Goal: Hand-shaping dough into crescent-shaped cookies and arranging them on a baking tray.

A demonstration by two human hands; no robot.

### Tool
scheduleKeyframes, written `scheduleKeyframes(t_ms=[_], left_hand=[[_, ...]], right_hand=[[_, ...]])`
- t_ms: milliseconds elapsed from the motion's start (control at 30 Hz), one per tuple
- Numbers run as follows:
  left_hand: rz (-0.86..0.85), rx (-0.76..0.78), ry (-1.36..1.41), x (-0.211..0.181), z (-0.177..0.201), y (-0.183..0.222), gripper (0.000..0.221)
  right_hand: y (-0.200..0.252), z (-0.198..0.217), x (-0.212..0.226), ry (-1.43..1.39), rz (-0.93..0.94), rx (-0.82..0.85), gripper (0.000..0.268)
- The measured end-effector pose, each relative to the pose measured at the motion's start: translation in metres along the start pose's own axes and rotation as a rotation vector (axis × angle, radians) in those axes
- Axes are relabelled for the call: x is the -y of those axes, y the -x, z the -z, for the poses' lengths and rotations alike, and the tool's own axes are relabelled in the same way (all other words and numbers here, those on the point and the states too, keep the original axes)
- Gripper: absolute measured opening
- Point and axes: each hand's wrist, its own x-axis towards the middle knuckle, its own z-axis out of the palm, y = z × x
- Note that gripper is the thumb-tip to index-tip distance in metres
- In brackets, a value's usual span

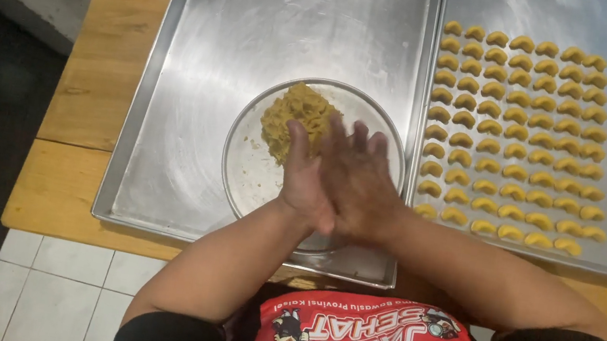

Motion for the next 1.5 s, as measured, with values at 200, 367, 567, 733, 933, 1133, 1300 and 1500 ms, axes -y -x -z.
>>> scheduleKeyframes(t_ms=[200,367,567,733,933,1133,1300,1500], left_hand=[[0.100,-0.120,-0.167,0.029,-0.018,0.005,0.098],[0.092,-0.167,-0.142,0.040,-0.023,-0.006,0.089],[0.206,0.041,-0.282,0.053,-0.046,-0.030,0.104],[0.032,0.213,-0.037,0.074,-0.031,-0.056,0.064],[0.195,0.290,-0.373,0.071,-0.020,-0.046,0.127],[0.247,0.187,-0.320,0.068,-0.016,-0.043,0.109],[0.240,0.270,-0.272,0.054,-0.043,-0.039,0.115],[0.309,-0.125,-0.326,0.065,-0.043,-0.032,0.108]], right_hand=[[-0.010,0.019,-0.001,0.075,-0.124,-0.127,0.090],[0.031,0.012,0.006,0.055,0.047,-0.138,0.129],[0.022,0.064,-0.041,0.172,-0.280,-0.110,0.134],[0.028,0.067,-0.010,0.135,-0.113,-0.288,0.138],[0.043,0.071,-0.064,0.140,-0.319,-0.186,0.123],[0.040,0.052,-0.014,0.214,-0.219,-0.233,0.140],[0.073,0.033,-0.064,0.435,-0.387,-0.019,0.107],[0.028,0.065,-0.039,0.084,-0.452,0.029,0.128]])
